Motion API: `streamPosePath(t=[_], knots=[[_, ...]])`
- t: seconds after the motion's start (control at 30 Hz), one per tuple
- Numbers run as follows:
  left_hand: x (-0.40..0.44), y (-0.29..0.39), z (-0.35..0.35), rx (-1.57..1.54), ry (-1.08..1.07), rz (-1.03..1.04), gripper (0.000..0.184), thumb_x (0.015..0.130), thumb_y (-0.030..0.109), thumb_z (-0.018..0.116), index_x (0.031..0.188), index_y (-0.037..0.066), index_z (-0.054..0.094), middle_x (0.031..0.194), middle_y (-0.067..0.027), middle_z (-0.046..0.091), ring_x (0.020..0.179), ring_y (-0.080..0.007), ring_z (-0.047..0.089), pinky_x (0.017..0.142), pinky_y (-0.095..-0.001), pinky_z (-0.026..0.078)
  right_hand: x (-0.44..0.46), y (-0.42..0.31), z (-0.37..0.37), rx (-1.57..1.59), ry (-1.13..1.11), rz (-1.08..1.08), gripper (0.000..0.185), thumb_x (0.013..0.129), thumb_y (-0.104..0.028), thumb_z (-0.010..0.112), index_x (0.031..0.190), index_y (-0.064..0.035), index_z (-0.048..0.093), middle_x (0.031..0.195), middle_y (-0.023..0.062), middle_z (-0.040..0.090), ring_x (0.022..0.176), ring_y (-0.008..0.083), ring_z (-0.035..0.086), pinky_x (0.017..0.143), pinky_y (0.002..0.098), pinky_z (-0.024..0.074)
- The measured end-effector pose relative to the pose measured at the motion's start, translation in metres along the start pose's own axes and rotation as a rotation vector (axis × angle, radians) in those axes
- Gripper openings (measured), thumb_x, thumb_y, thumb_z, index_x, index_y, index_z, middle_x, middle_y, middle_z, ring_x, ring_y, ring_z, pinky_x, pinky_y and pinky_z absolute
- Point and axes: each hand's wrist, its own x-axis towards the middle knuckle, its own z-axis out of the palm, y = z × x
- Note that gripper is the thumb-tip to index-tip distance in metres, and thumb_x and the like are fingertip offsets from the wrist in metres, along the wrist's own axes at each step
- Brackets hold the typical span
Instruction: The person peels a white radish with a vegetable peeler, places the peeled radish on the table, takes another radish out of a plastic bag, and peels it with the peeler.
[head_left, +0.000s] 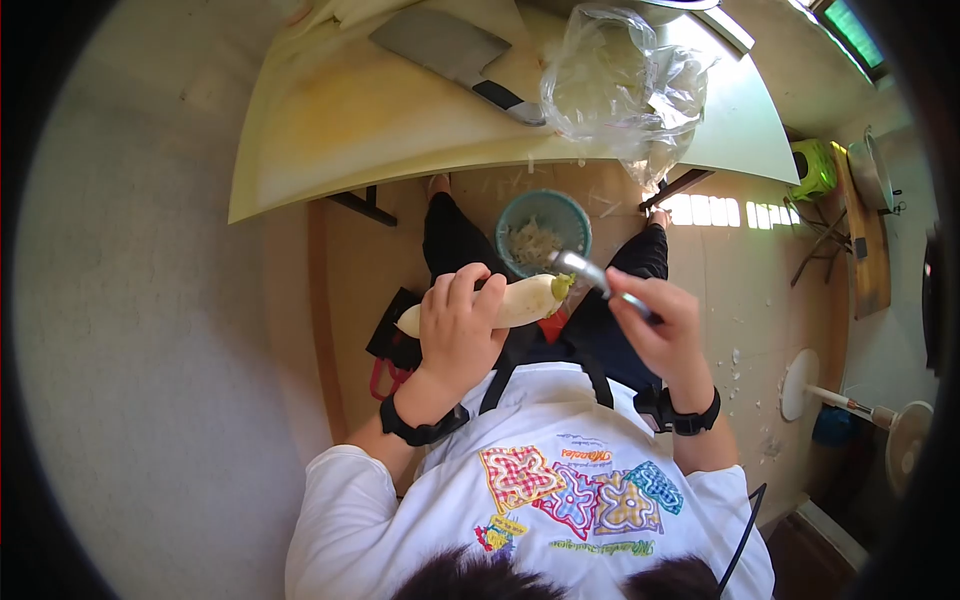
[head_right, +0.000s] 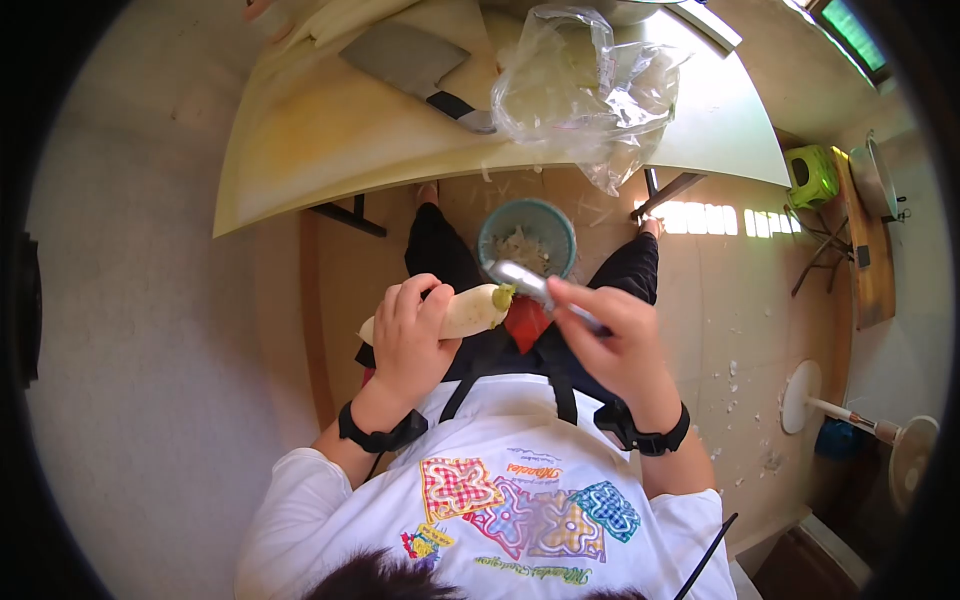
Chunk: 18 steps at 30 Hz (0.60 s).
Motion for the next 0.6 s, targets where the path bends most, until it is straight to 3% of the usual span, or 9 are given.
streamPosePath(t=[0.07, 0.2, 0.27, 0.33, 0.37, 0.4, 0.47, 0.53, 0.6], knots=[[0.002, -0.002, 0.004, -0.035, 0.021, 0.048, 0.045, 0.065, 0.006, 0.077, 0.106, 0.011, 0.06, 0.102, -0.0069, 0.061, 0.093, -0.0304, 0.056, 0.082, -0.0433, 0.045, 0.0, -0.016, -0.003, 0.002, -0.161, -0.085, 0.043, 0.077, 0.001, 0.074, 0.118, -0.0123, 0.072, 0.072, 0.0081, 0.066, 0.057, 0.0163, 0.06, 0.05, 0.0268, 0.0442], [0.003, -0.002, -0.003, 0.005, 0.001, 0.095, 0.042, 0.068, 0.01, 0.077, 0.105, 0.011, 0.059, 0.097, -0.0066, 0.064, 0.094, -0.0307, 0.057, 0.081, -0.0433, 0.044, 0.005, -0.01, 0.002, -0.216, -0.076, -0.184, 0.043, 0.076, -0.001, 0.074, 0.116, -0.0143, 0.073, 0.066, 0.007, 0.064, 0.052, 0.0192, 0.058, 0.047, 0.0295, 0.0444], [0.0, -0.007, -0.005, -0.083, 0.107, 0.138, 0.045, 0.068, 0.012, 0.074, 0.111, 0.011, 0.059, 0.1, -0.0053, 0.064, 0.094, -0.0284, 0.058, 0.083, -0.0439, 0.043, -0.001, 0.008, 0.0, -0.395, -0.147, -0.045, 0.037, 0.08, -0.002, 0.072, 0.116, -0.0126, 0.073, 0.068, 0.0083, 0.065, 0.054, 0.0137, 0.058, 0.05, 0.0275, 0.0443], [0.013, -0.009, -0.012, -0.059, 0.159, 0.181, 0.043, 0.07, 0.015, 0.077, 0.108, 0.01, 0.058, 0.097, -0.0066, 0.064, 0.091, -0.03, 0.059, 0.081, -0.0438, 0.044, -0.012, 0.037, 0.01, 0.048, -0.074, 0.25, 0.032, 0.085, -0.005, 0.071, 0.116, -0.0099, 0.072, 0.068, 0.0054, 0.066, 0.056, 0.0058, 0.054, 0.052, 0.0248, 0.0422], [0.017, -0.009, -0.014, -0.026, 0.228, 0.204, 0.041, 0.072, 0.017, 0.079, 0.106, 0.01, 0.058, 0.095, -0.0079, 0.064, 0.089, -0.0316, 0.061, 0.079, -0.0437, 0.045, -0.016, 0.036, 0.008, 0.092, -0.054, 0.383, 0.03, 0.09, -0.007, 0.07, 0.119, -0.0068, 0.07, 0.066, -0.0011, 0.062, 0.06, 0.0012, 0.047, 0.054, 0.0214, 0.0379], [0.013, -0.011, -0.013, -0.017, 0.23, 0.185, 0.041, 0.072, 0.017, 0.079, 0.106, 0.01, 0.058, 0.095, -0.0079, 0.064, 0.089, -0.0316, 0.061, 0.079, -0.0437, 0.045, -0.018, 0.033, 0.006, 0.097, -0.075, 0.38, 0.03, 0.09, -0.007, 0.07, 0.119, -0.0068, 0.07, 0.066, -0.0011, 0.062, 0.06, 0.0012, 0.047, 0.054, 0.0214, 0.0379], [0.014, -0.019, -0.007, -0.106, 0.169, 0.121, 0.041, 0.072, 0.02, 0.08, 0.105, 0.009, 0.057, 0.095, -0.0084, 0.064, 0.087, -0.0329, 0.061, 0.079, -0.043, 0.046, -0.015, 0.03, 0.003, 0.425, 0.086, 0.538, 0.029, 0.092, -0.007, 0.067, 0.122, -0.0055, 0.069, 0.066, -0.0064, 0.054, 0.06, 0.0011, 0.044, 0.053, 0.0198, 0.0336], [0.012, -0.017, -0.005, -0.144, 0.123, 0.126, 0.042, 0.074, 0.017, 0.081, 0.107, 0.009, 0.055, 0.095, -0.0092, 0.064, 0.085, -0.0293, 0.063, 0.076, -0.0393, 0.049, -0.014, 0.02, 0.004, 0.418, 0.106, 0.503, 0.031, 0.094, -0.007, 0.066, 0.125, -0.0046, 0.067, 0.068, -0.007, 0.05, 0.059, 0.0008, 0.043, 0.053, 0.0183, 0.0311], [0.011, -0.012, 0.0, -0.457, 0.051, -0.038, 0.047, 0.077, 0.009, 0.079, 0.113, 0.009, 0.05, 0.097, -0.0095, 0.065, 0.083, -0.0213, 0.064, 0.074, -0.036, 0.051, -0.01, 0.009, 0.008, 0.422, 0.139, 0.469, 0.032, 0.094, -0.007, 0.065, 0.125, -0.0044, 0.066, 0.067, -0.0069, 0.051, 0.06, 0.0005, 0.043, 0.054, 0.0183, 0.0309]])
